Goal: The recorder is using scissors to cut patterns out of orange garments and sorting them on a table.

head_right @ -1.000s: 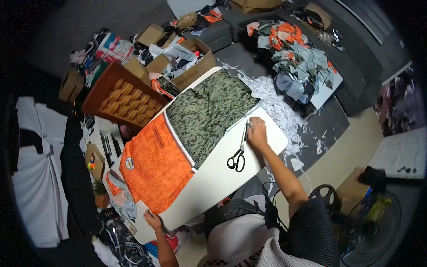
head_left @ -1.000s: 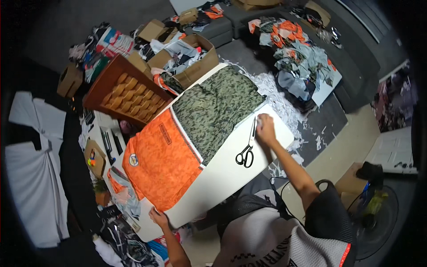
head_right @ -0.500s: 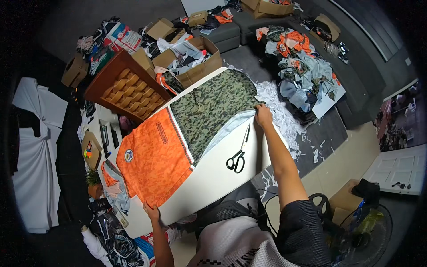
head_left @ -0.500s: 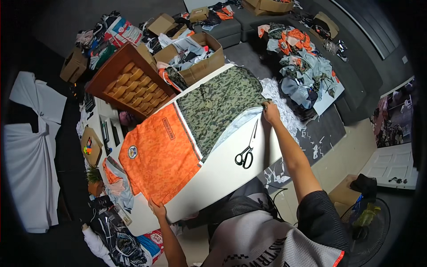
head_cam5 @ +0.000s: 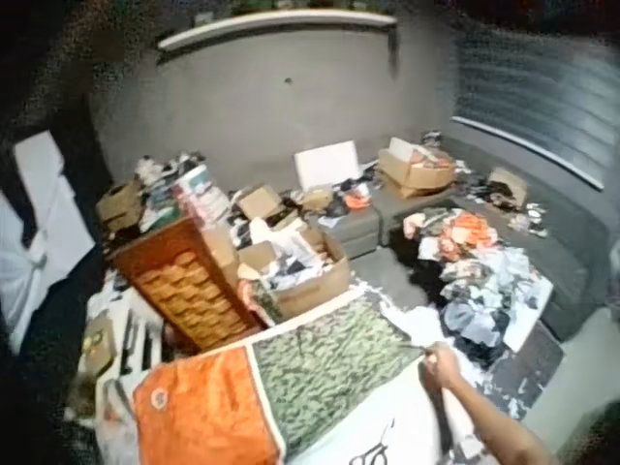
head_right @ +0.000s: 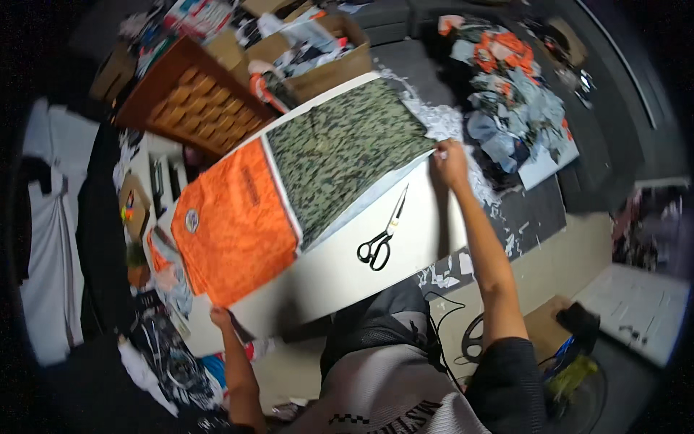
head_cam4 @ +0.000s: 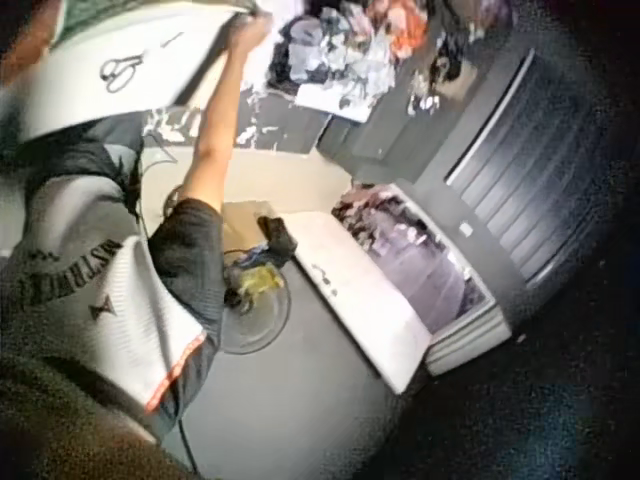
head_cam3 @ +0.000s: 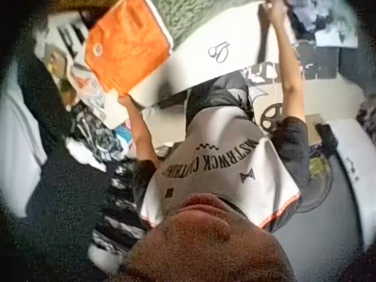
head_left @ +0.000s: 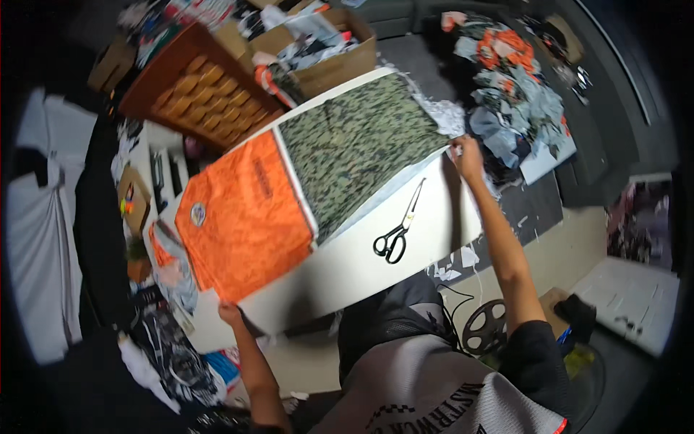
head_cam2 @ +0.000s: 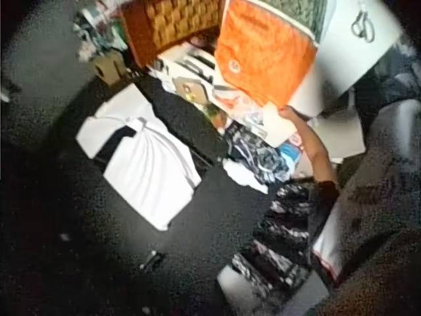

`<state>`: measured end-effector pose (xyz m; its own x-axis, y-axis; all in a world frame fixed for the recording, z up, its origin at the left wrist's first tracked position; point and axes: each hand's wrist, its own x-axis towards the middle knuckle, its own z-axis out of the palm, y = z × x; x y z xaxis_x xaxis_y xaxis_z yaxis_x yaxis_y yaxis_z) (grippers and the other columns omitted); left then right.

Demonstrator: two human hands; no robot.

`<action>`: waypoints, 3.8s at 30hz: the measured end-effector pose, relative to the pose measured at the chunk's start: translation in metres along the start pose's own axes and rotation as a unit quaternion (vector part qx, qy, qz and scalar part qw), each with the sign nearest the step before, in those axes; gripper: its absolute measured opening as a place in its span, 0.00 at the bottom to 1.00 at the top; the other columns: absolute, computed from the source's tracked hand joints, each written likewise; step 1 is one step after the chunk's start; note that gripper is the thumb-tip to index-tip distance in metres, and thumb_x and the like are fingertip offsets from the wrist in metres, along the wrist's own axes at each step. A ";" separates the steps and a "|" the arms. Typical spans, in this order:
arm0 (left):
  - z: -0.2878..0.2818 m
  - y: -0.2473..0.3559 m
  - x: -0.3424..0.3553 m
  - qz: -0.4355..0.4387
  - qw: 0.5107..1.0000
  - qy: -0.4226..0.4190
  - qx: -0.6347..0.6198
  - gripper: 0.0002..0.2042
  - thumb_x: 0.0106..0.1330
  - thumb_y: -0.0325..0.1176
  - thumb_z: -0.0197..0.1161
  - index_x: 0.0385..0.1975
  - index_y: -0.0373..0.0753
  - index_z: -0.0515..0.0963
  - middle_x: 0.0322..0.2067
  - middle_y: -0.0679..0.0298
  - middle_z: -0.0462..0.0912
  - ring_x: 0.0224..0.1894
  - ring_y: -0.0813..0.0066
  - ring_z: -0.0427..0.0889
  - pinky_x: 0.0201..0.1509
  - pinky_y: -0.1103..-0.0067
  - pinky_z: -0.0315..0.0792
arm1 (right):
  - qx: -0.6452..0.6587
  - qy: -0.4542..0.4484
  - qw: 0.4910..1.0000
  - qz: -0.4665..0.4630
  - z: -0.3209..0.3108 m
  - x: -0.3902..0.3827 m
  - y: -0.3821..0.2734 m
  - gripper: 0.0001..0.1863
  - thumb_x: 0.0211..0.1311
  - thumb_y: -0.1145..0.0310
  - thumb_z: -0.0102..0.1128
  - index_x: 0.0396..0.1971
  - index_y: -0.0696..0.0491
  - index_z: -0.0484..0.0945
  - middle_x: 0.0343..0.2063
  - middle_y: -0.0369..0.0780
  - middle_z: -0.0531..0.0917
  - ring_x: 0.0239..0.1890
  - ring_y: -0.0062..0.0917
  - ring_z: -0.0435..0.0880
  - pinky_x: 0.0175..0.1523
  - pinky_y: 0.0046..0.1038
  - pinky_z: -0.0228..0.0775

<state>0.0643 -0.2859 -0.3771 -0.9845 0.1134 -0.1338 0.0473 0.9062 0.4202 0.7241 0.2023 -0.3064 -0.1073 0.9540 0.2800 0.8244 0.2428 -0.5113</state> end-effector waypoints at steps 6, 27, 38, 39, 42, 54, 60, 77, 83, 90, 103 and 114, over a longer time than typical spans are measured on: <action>-0.022 0.044 0.063 -0.091 0.974 -0.038 -0.203 0.15 0.60 0.33 0.59 0.46 0.36 0.73 0.46 0.49 0.74 0.44 0.55 0.76 0.48 0.69 0.72 | 0.035 0.022 0.998 -0.039 -0.038 0.049 -0.010 0.06 0.54 0.74 0.60 0.33 0.57 0.79 0.26 0.39 0.81 0.27 0.27 0.77 0.36 0.25 0.69; -0.053 0.027 0.036 -0.048 0.856 -0.179 -0.482 0.13 0.61 0.27 0.58 0.46 0.37 0.70 0.32 0.63 0.76 0.24 0.77 0.73 0.29 0.85 0.75 | -0.073 -0.112 0.985 -0.105 -0.009 -0.024 0.029 0.12 0.42 0.79 0.50 0.29 0.55 0.81 0.27 0.47 0.79 0.27 0.42 0.75 0.36 0.36 0.68; -0.053 0.001 0.015 -0.045 0.929 -0.148 -0.337 0.17 0.58 0.22 0.56 0.48 0.40 0.69 0.34 0.60 0.75 0.21 0.74 0.74 0.21 0.82 0.73 | -0.041 -0.063 0.997 -0.034 0.028 -0.031 -0.005 0.09 0.49 0.72 0.56 0.32 0.55 0.78 0.32 0.47 0.77 0.30 0.44 0.75 0.37 0.39 0.69; -0.047 0.005 0.017 -0.041 0.932 -0.145 -0.328 0.17 0.57 0.21 0.57 0.47 0.40 0.69 0.32 0.60 0.75 0.20 0.74 0.74 0.20 0.83 0.72 | -0.023 -0.060 0.997 -0.049 0.029 -0.026 -0.006 0.09 0.48 0.72 0.58 0.32 0.55 0.78 0.33 0.47 0.77 0.31 0.43 0.75 0.38 0.39 0.69; -0.056 -0.006 0.037 0.000 0.952 -0.132 -0.278 0.17 0.56 0.19 0.56 0.45 0.40 0.69 0.30 0.60 0.76 0.20 0.74 0.74 0.19 0.83 0.71 | -0.042 -0.103 0.992 -0.066 0.038 -0.015 -0.028 0.09 0.48 0.71 0.59 0.31 0.55 0.78 0.33 0.46 0.77 0.32 0.43 0.75 0.39 0.39 0.69; -0.051 -0.013 0.050 0.028 0.950 -0.136 -0.281 0.17 0.53 0.16 0.57 0.42 0.40 0.68 0.29 0.61 0.74 0.25 0.75 0.75 0.24 0.84 0.71 | -0.069 -0.157 0.980 -0.101 -0.009 -0.040 0.019 0.03 0.51 0.72 0.60 0.26 0.54 0.80 0.31 0.44 0.77 0.33 0.40 0.75 0.40 0.36 0.67; -0.025 -0.029 0.023 0.163 0.986 0.035 -0.033 0.19 0.50 0.20 0.58 0.44 0.40 0.71 0.36 0.56 0.74 0.37 0.62 0.75 0.41 0.72 0.72 | -0.059 -0.148 0.984 -0.074 -0.002 -0.065 0.016 0.07 0.50 0.73 0.58 0.31 0.54 0.78 0.33 0.44 0.77 0.37 0.40 0.74 0.45 0.36 0.66; 0.020 0.084 -0.127 0.487 0.862 -0.137 0.016 0.15 0.57 0.31 0.59 0.44 0.37 0.73 0.41 0.54 0.72 0.44 0.53 0.72 0.51 0.66 0.68 | -0.046 -0.259 0.939 -0.219 0.058 -0.090 -0.121 0.08 0.53 0.66 0.58 0.32 0.52 0.79 0.35 0.42 0.77 0.38 0.39 0.73 0.44 0.37 0.66; 0.010 0.062 -0.120 0.491 0.853 -0.169 0.043 0.12 0.57 0.32 0.59 0.41 0.38 0.74 0.41 0.55 0.72 0.44 0.53 0.71 0.50 0.65 0.67 | -0.068 -0.184 0.965 -0.172 0.036 -0.107 -0.114 0.05 0.52 0.68 0.59 0.27 0.54 0.78 0.33 0.43 0.77 0.35 0.41 0.74 0.40 0.37 0.67; -0.001 0.067 -0.124 0.507 0.843 -0.181 -0.017 0.10 0.57 0.28 0.57 0.39 0.37 0.74 0.39 0.56 0.73 0.43 0.57 0.72 0.50 0.68 0.67 | 0.001 -0.073 0.997 -0.036 0.034 -0.109 -0.093 0.05 0.50 0.71 0.60 0.27 0.55 0.78 0.31 0.45 0.77 0.33 0.41 0.75 0.41 0.36 0.68; -0.023 0.040 -0.092 0.424 0.893 -0.150 0.028 0.05 0.60 0.29 0.54 0.32 0.35 0.72 0.35 0.56 0.74 0.37 0.59 0.73 0.45 0.71 0.68 | -0.060 -0.113 0.992 -0.022 0.010 -0.049 -0.009 0.07 0.46 0.70 0.62 0.29 0.52 0.81 0.32 0.44 0.77 0.36 0.41 0.75 0.42 0.35 0.69; -0.038 0.064 -0.073 0.375 0.896 -0.237 -0.026 0.04 0.61 0.28 0.52 0.30 0.35 0.72 0.29 0.60 0.75 0.32 0.64 0.73 0.42 0.75 0.69 | -0.001 -0.284 0.950 -0.133 -0.001 -0.027 0.015 0.05 0.46 0.69 0.61 0.24 0.53 0.81 0.29 0.42 0.78 0.32 0.38 0.74 0.39 0.33 0.67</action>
<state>0.1327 -0.2518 -0.3059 -0.4963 0.8539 -0.1569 0.6459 0.4839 0.5905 0.7400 0.1801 -0.3205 -0.5933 0.8005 -0.0854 0.7279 0.4881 -0.4816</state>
